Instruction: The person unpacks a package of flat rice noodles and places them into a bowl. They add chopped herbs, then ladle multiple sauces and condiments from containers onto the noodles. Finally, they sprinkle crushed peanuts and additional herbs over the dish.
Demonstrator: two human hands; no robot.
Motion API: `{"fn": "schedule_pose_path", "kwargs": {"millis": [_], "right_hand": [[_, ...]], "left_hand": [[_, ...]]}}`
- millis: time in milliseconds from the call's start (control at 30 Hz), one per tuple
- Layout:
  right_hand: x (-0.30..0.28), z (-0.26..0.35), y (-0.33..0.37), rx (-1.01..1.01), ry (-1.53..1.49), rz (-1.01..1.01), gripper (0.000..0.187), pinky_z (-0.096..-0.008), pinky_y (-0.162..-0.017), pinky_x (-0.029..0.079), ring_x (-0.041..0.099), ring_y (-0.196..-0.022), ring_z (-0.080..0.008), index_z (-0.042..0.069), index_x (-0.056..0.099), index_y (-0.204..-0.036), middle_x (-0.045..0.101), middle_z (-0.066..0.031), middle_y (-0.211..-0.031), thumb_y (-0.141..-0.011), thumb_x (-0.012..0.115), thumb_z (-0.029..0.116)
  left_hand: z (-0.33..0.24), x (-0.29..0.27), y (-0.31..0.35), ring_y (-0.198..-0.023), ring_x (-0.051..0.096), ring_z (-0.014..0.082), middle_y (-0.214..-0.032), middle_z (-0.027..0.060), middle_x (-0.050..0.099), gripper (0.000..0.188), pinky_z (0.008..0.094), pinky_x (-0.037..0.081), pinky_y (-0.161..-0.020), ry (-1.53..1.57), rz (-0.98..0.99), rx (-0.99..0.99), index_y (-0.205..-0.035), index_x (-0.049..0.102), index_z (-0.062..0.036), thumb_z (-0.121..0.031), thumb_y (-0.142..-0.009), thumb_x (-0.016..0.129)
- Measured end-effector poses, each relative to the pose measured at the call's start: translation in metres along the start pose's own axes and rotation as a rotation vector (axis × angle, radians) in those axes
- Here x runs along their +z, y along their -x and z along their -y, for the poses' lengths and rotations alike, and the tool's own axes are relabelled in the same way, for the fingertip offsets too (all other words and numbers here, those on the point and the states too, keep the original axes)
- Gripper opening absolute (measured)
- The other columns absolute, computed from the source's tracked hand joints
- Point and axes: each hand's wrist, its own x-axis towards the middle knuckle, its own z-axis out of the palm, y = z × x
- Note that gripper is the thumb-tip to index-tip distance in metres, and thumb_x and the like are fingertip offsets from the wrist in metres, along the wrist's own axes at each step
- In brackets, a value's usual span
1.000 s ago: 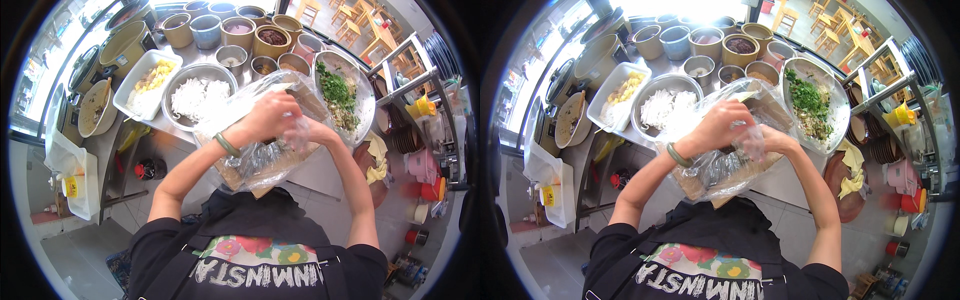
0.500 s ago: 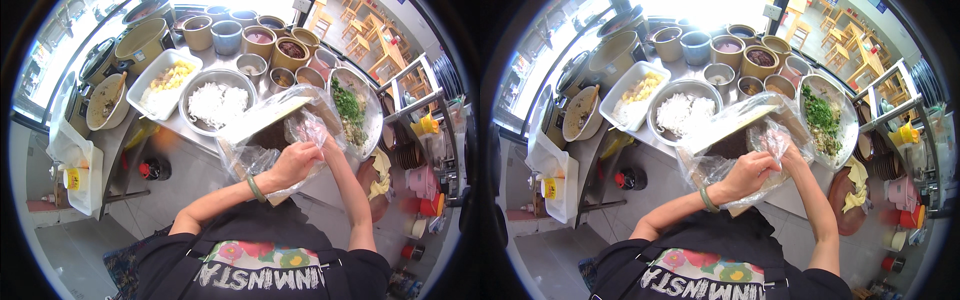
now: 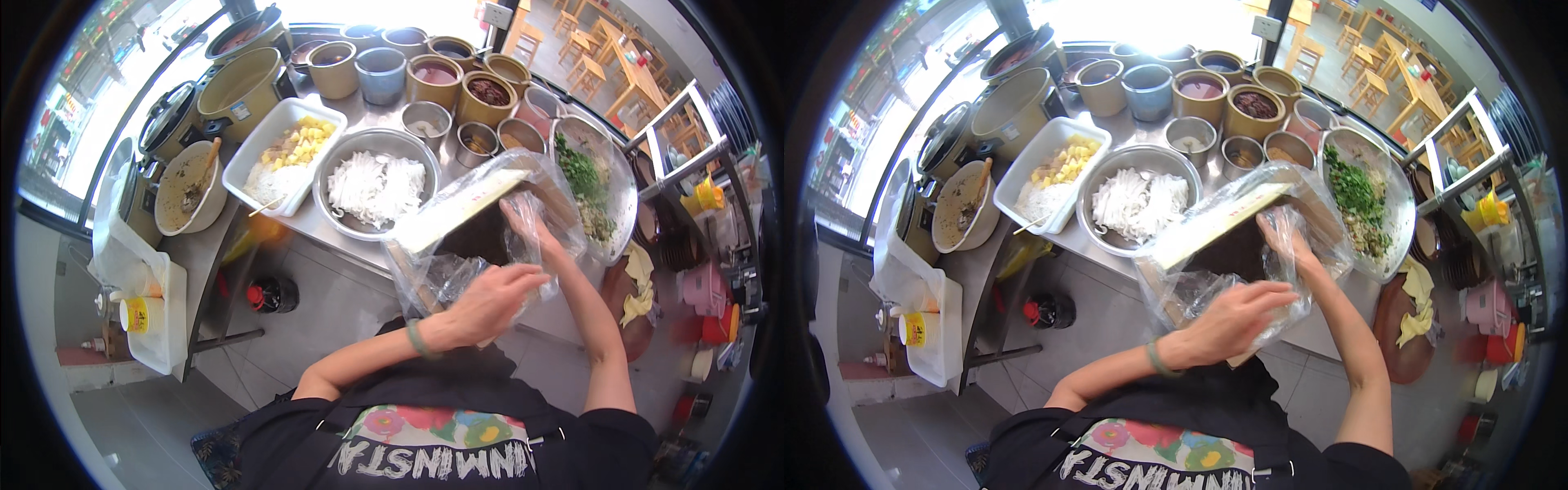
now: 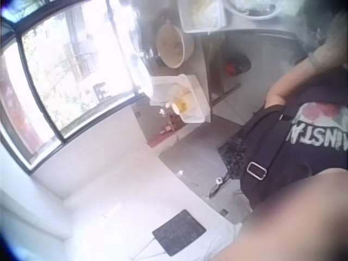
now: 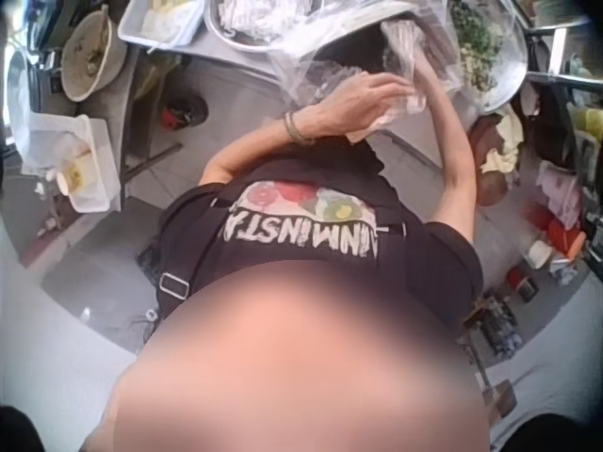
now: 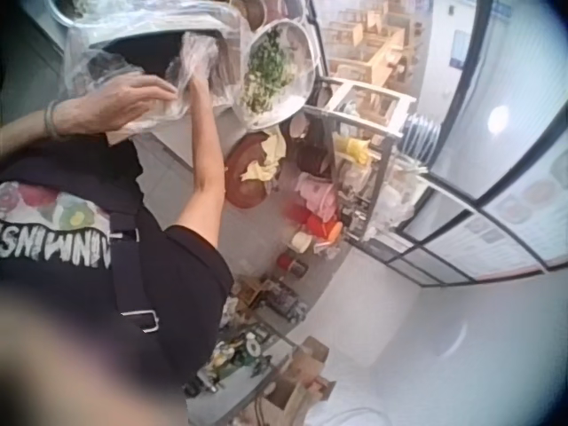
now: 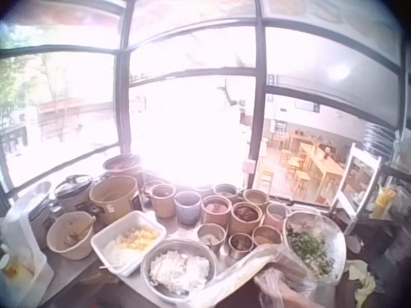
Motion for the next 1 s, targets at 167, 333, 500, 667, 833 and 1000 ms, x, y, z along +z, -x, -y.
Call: {"fn": "schedule_pose_path", "kwargs": {"millis": [167, 333, 500, 667, 833, 1000], "right_hand": [[-0.016, -0.007, -0.004, -0.132, 0.174, 0.126, 0.036, -0.0453, -0.071, 0.046, 0.059, -0.078, -0.0334, -0.001, 0.059, -0.091, 0.061, -0.0211, -0.084, -0.086, 0.059, 0.035], [-0.007, -0.033, -0.04, -0.241, 0.088, 0.521, 0.035, -0.0456, -0.072, 0.046, 0.06, -0.077, -0.0308, 0.001, 0.063, -0.088, 0.063, -0.0213, -0.083, -0.083, 0.06, 0.035], [0.038, -0.059, -0.056, -0.316, 0.009, 0.289, 0.086, -0.0427, -0.11, 0.027, 0.035, -0.131, -0.0369, 0.001, 0.04, -0.136, 0.04, -0.0249, -0.139, -0.077, 0.066, 0.058], [0.062, -0.052, -0.061, -0.447, 0.365, 0.247, 0.076, -0.044, -0.114, 0.024, 0.033, -0.136, -0.0351, 0.01, 0.045, -0.138, 0.041, -0.0176, -0.144, -0.078, 0.063, 0.054], [0.064, -0.03, -0.031, -0.206, 0.304, 0.568, 0.06, -0.0413, -0.114, 0.025, 0.039, -0.133, -0.0307, 0.013, 0.05, -0.135, 0.047, -0.0121, -0.142, -0.085, 0.052, 0.046], [0.083, 0.012, 0.0, -0.122, 0.113, 0.751, 0.07, -0.0399, -0.114, 0.026, 0.04, -0.132, -0.0293, 0.013, 0.049, -0.136, 0.048, -0.0113, -0.141, -0.079, 0.061, 0.053]], "left_hand": [[0.009, -0.075, 0.036, -0.088, 0.068, 0.0259, -0.097, 0.0115, 0.069, 0.024, 0.0331, 0.053, -0.079, -0.32, -0.345, -0.111, -0.102, 0.068, -0.0041, 0.006, -0.081, 0.063], [0.052, -0.101, 0.061, -0.106, 0.059, 0.0217, -0.111, 0.0125, 0.063, 0.028, 0.0315, 0.048, -0.085, -0.193, -0.51, -0.574, -0.116, 0.059, -0.0018, -0.012, -0.091, 0.062], [0.079, -0.077, 0.068, -0.124, 0.044, 0.0287, -0.131, 0.0233, 0.046, 0.071, 0.0375, 0.037, -0.104, -0.083, -0.352, -0.749, -0.141, 0.028, 0.0022, -0.029, -0.09, 0.066], [0.098, -0.065, 0.083, -0.131, 0.036, 0.028, -0.14, 0.0229, 0.035, 0.091, 0.0376, 0.03, -0.109, 0.339, -0.489, -0.852, -0.148, 0.007, 0.0, -0.023, -0.086, 0.07], [0.136, -0.066, 0.099, -0.126, 0.039, 0.0222, -0.136, 0.0165, 0.04, 0.082, 0.0341, 0.034, -0.106, 0.306, -0.298, -0.88, -0.147, 0.017, -0.0022, -0.009, -0.084, 0.069], [0.152, -0.079, 0.105, -0.124, 0.042, 0.0218, -0.139, 0.0145, 0.036, 0.088, 0.0335, 0.037, -0.104, 0.557, -0.209, -0.859, -0.146, 0.013, -0.0028, -0.009, -0.08, 0.072]]}}
